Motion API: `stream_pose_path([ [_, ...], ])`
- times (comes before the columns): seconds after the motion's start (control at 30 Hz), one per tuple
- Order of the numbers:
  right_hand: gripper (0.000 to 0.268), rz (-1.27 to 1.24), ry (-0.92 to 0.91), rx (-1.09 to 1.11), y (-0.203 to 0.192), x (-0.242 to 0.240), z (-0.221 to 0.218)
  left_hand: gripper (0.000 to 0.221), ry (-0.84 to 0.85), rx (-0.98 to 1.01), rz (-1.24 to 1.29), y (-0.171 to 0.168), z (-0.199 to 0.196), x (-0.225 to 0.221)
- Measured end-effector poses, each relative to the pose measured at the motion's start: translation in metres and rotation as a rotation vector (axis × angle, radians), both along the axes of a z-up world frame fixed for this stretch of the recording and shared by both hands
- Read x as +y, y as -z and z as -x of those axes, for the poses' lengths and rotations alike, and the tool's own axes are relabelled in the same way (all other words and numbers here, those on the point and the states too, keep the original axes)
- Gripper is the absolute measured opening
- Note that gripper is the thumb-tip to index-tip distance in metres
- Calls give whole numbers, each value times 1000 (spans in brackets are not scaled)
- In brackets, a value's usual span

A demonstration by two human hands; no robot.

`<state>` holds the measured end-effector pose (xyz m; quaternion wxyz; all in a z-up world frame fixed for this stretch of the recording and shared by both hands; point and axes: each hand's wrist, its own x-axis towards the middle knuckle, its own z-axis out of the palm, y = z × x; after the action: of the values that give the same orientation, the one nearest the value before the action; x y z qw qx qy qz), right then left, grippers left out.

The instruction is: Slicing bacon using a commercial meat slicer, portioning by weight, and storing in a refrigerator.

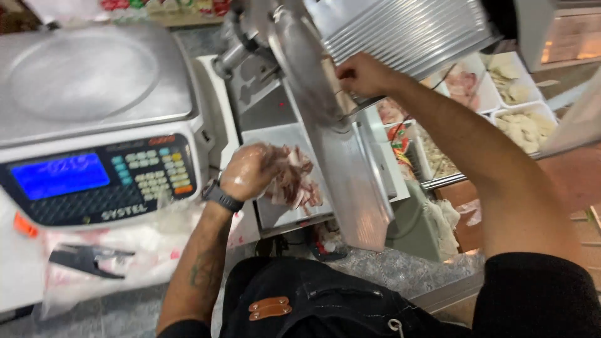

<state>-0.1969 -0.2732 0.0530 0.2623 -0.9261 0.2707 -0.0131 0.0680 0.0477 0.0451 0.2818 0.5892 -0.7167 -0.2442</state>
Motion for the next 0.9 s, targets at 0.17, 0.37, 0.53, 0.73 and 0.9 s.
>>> stream_pose_path([
  [0.17,18,-20,203,38,-16,-5,8,28,-59,-91,-113,-29,-6,-22],
  [0.37,16,-381,462,-39,-56,31,-6,26,-38,-95,-138,-35,-11,-12],
  [0.53,32,-388,405,-131,-24,19,-16,24,-9,-126,-57,2,-18,-4],
  [0.73,19,-350,243,-248,-42,25,6,22,90,-157,-22,-19,-14,-5],
  [0.9,24,-194,155,-148,-45,30,-6,15,-32,-70,-67,-25,-24,6],
])
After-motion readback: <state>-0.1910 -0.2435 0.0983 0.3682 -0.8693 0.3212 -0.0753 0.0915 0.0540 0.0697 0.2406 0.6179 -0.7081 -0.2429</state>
